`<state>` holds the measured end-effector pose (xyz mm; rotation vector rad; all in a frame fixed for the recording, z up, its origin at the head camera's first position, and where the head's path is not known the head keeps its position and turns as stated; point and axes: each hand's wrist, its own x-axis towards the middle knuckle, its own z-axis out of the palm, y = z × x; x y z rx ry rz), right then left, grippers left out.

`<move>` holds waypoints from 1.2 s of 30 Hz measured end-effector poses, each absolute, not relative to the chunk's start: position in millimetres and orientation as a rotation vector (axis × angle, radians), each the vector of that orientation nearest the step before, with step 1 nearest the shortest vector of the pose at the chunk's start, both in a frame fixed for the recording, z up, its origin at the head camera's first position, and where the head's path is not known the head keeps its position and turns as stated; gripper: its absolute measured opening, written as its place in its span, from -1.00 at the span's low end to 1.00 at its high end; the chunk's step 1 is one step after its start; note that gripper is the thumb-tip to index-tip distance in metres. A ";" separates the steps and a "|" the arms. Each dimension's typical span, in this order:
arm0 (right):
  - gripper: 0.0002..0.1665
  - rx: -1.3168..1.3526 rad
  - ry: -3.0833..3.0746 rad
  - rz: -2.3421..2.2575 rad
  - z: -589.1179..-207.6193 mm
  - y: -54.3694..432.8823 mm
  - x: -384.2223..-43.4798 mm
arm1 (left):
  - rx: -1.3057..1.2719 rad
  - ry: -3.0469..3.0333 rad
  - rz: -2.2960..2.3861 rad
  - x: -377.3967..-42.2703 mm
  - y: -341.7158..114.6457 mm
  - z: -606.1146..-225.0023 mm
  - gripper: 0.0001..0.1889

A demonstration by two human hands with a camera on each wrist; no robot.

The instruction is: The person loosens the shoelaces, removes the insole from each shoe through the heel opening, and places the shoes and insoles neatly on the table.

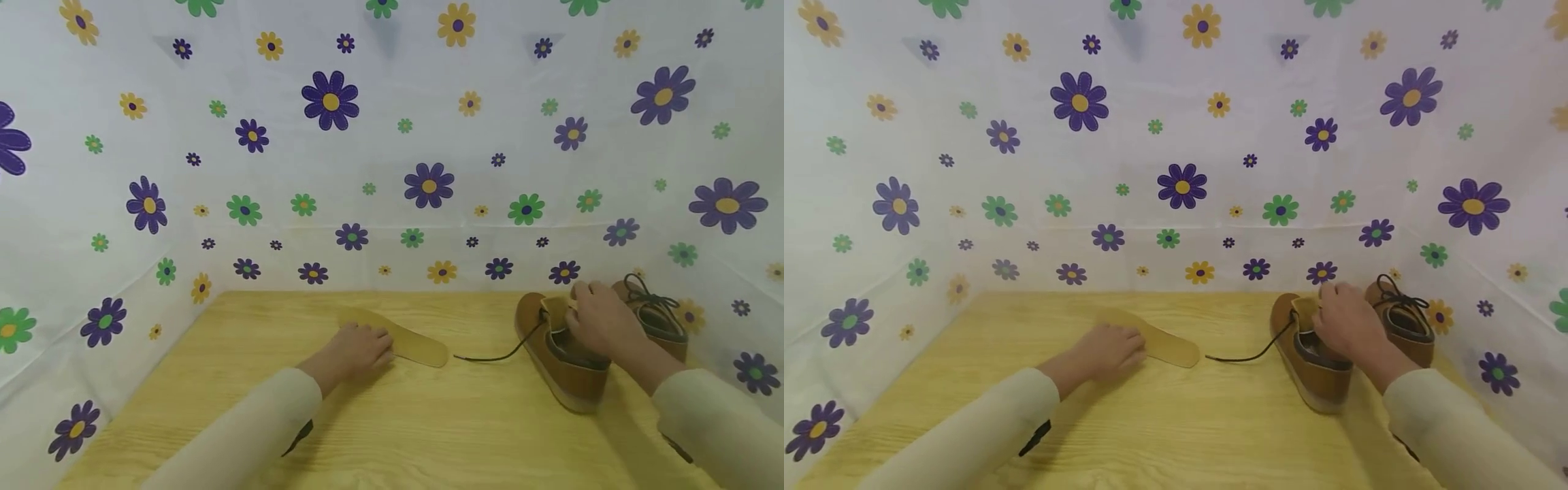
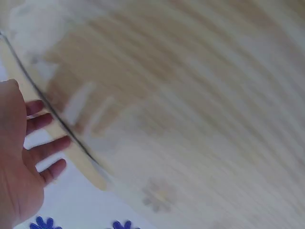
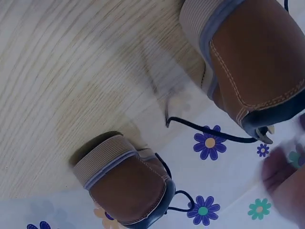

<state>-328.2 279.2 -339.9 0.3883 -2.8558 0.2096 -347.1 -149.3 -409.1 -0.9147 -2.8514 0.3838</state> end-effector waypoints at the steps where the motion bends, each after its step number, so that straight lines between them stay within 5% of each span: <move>1: -0.82 0.458 -2.802 0.211 -338.8 276.7 -328.5 | -0.880 -2.857 0.385 -349.0 -145.4 -408.1 -0.51; 7: -0.58 0.748 -2.812 0.332 -349.9 266.5 -334.0 | -0.645 -2.881 0.337 -354.1 -105.8 -400.2 -0.46; 16: -0.45 0.650 -2.902 0.456 -368.7 262.9 -337.9 | -0.648 -2.982 0.285 -342.2 -53.4 -403.8 -0.38; 27: -0.49 0.554 -2.939 0.446 -371.5 250.0 -337.5 | -0.877 -2.788 0.669 -338.7 -59.0 -415.3 -0.75; 36: -0.45 0.605 -2.997 0.251 -359.6 262.7 -333.1 | -1.078 -2.611 0.676 -335.9 -81.8 -415.7 -0.77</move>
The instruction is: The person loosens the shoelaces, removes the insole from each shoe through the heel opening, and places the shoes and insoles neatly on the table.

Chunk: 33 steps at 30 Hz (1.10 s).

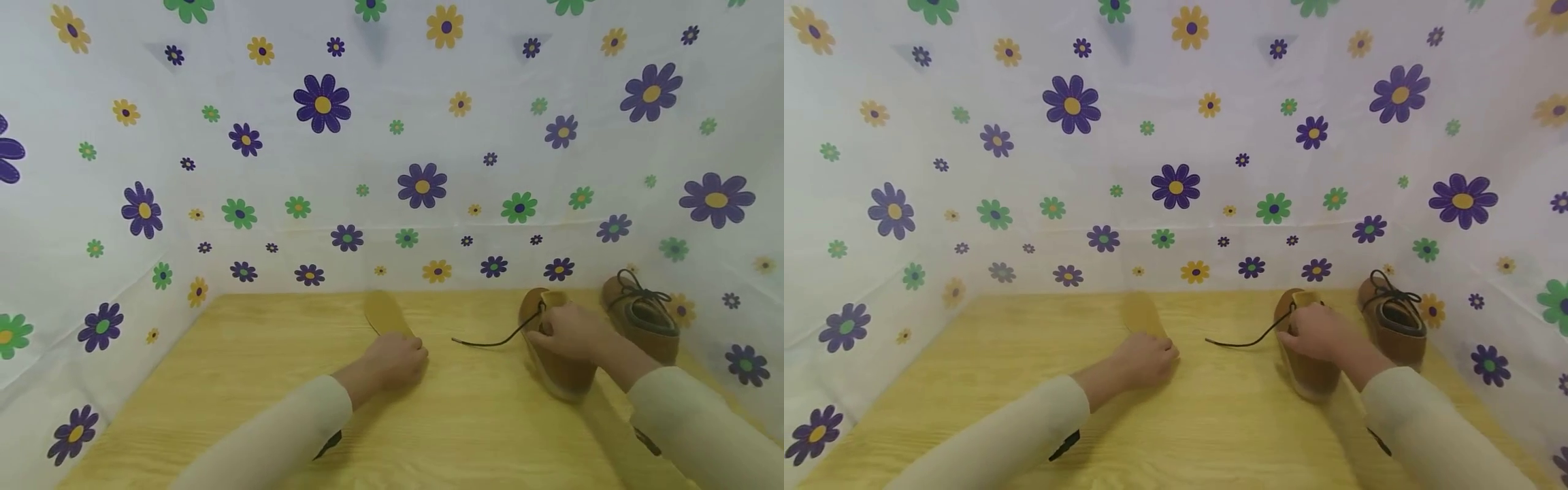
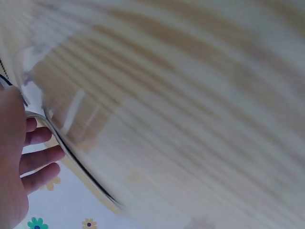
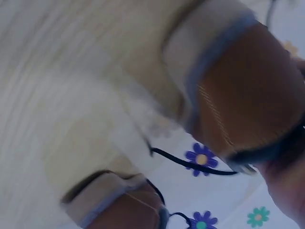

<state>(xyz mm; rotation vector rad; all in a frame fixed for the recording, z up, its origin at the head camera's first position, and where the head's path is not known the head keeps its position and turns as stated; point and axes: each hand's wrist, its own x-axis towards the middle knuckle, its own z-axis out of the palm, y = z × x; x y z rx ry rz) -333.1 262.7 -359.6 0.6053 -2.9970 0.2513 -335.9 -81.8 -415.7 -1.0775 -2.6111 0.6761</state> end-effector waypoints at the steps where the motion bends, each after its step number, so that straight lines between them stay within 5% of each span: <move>1: -0.45 0.611 -3.000 0.243 -356.5 265.3 -331.8 | -1.088 -2.593 0.674 -336.4 -83.4 -416.0 -0.76; 11: -0.44 0.732 -2.990 0.331 -367.6 269.5 -328.6 | -0.659 -2.860 0.383 -339.4 -63.2 -415.7 -0.40; 15: -0.44 0.744 -2.917 0.238 -371.9 266.6 -329.6 | -0.544 -3.001 0.377 -342.1 -58.4 -418.4 -0.46; 26: -0.48 0.751 -2.835 0.143 -376.9 260.5 -333.3 | -0.748 -2.888 0.858 -340.6 -68.0 -424.0 -0.73; 33: -0.49 0.724 -2.832 0.115 -379.4 271.0 -329.9 | -0.762 -2.840 0.878 -341.9 -69.3 -426.9 -0.73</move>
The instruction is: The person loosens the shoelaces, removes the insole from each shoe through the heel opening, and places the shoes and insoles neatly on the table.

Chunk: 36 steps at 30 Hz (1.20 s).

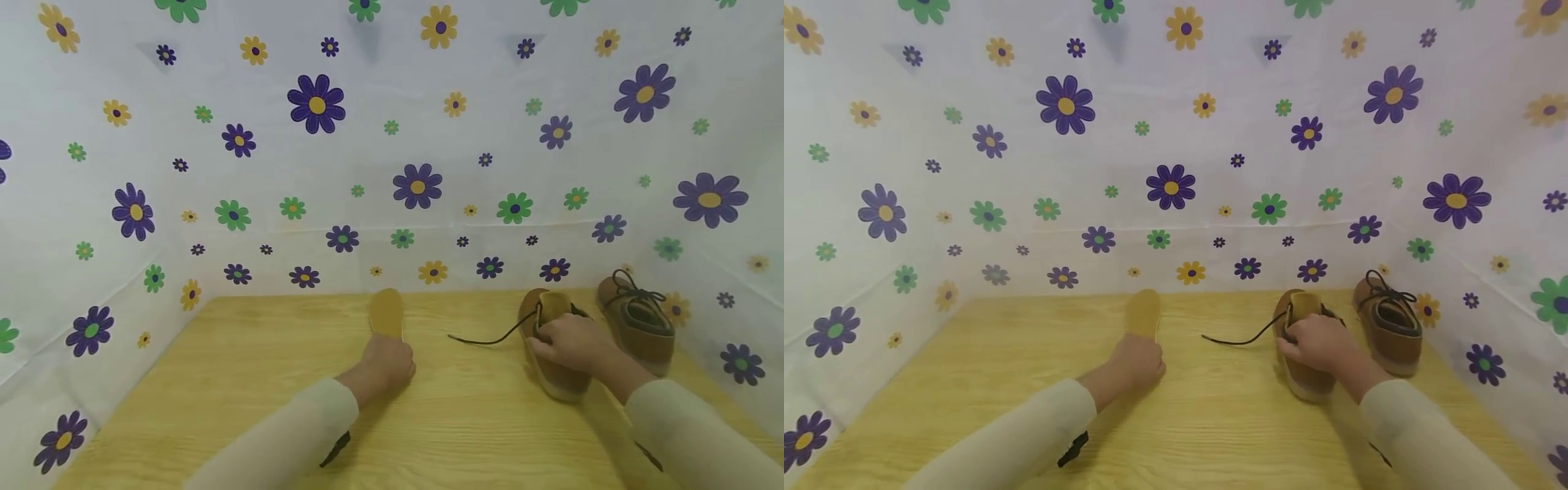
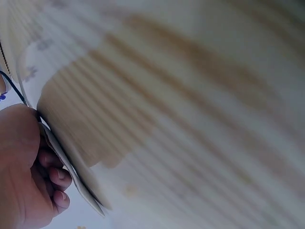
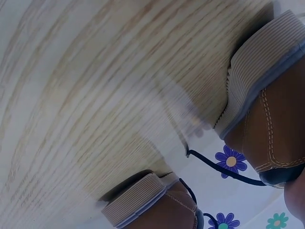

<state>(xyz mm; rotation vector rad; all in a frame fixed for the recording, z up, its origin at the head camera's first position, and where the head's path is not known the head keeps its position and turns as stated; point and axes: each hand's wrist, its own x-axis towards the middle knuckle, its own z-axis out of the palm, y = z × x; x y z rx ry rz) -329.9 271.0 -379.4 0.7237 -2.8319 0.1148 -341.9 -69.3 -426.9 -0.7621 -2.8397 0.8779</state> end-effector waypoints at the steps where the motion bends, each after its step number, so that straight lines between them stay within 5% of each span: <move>1: -0.49 0.727 -2.826 0.115 -379.0 271.7 -330.1 | -0.758 -2.840 0.865 -342.6 -71.1 -427.2 -0.73; 36: -0.55 0.742 -2.808 0.094 -380.5 276.7 -340.6 | -0.684 -2.738 0.675 -323.8 -212.0 -431.3 -0.64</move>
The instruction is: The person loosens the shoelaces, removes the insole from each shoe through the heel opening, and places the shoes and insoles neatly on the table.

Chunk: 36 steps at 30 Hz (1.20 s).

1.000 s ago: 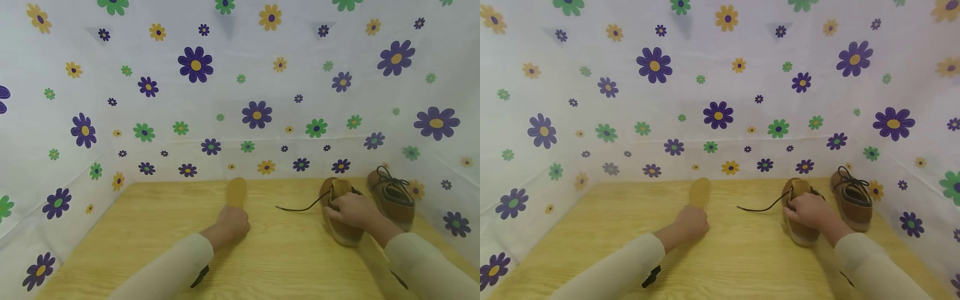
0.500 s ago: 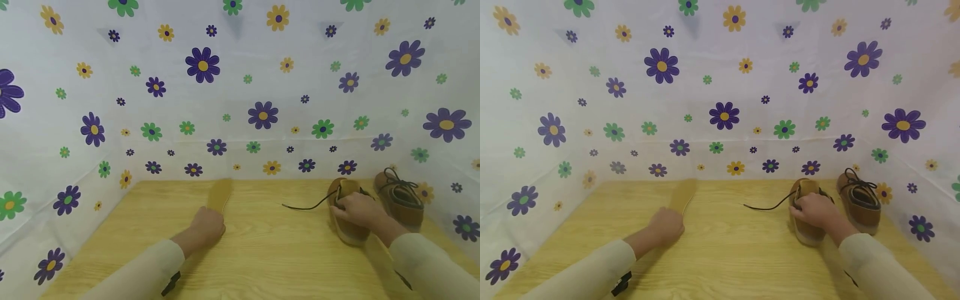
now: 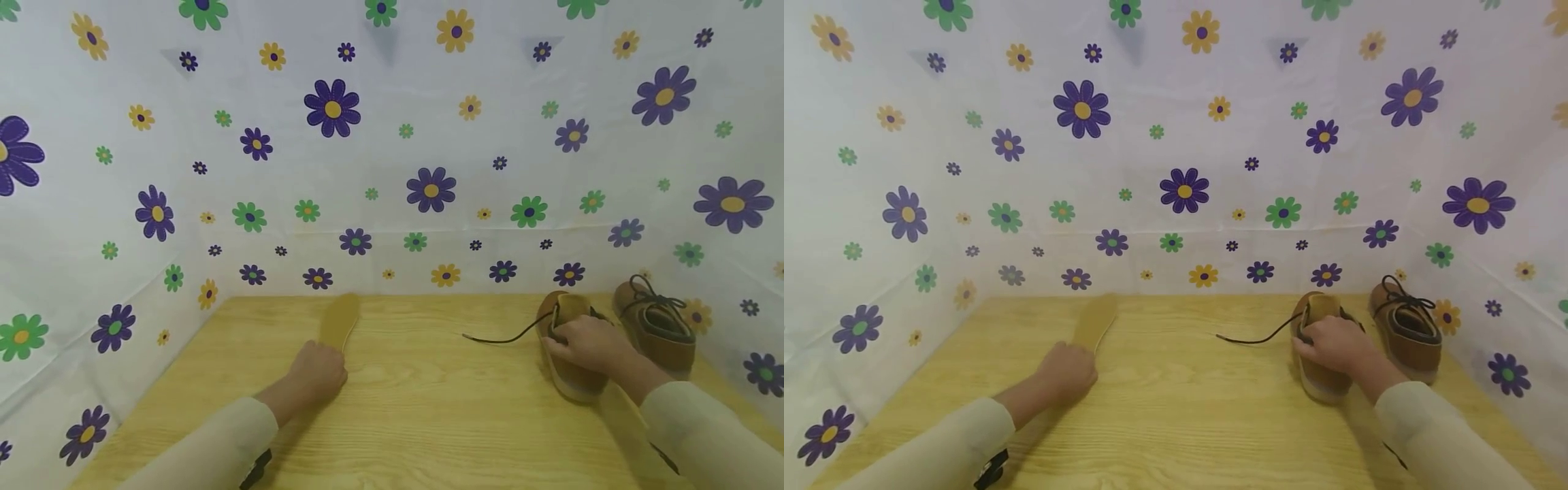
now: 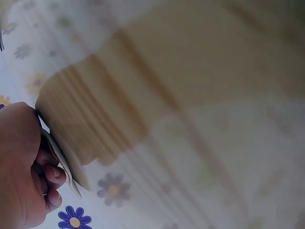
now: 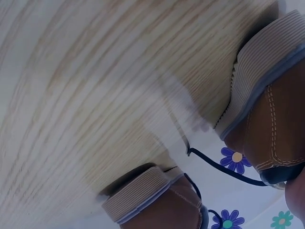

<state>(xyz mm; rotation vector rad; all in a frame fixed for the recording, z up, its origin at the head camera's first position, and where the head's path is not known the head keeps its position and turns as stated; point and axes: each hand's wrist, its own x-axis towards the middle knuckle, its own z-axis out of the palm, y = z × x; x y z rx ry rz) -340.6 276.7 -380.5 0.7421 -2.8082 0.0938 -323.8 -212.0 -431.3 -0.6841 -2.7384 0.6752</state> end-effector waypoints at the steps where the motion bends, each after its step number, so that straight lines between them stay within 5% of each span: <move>1: -0.54 0.746 -2.806 0.089 -380.3 277.4 -340.6 | -0.676 -2.744 0.639 -323.3 -214.3 -431.4 -0.65; 36: -0.59 0.527 -2.492 -0.060 -396.8 316.4 -343.4 | -0.515 -2.831 0.550 -309.0 -307.1 -429.0 -0.73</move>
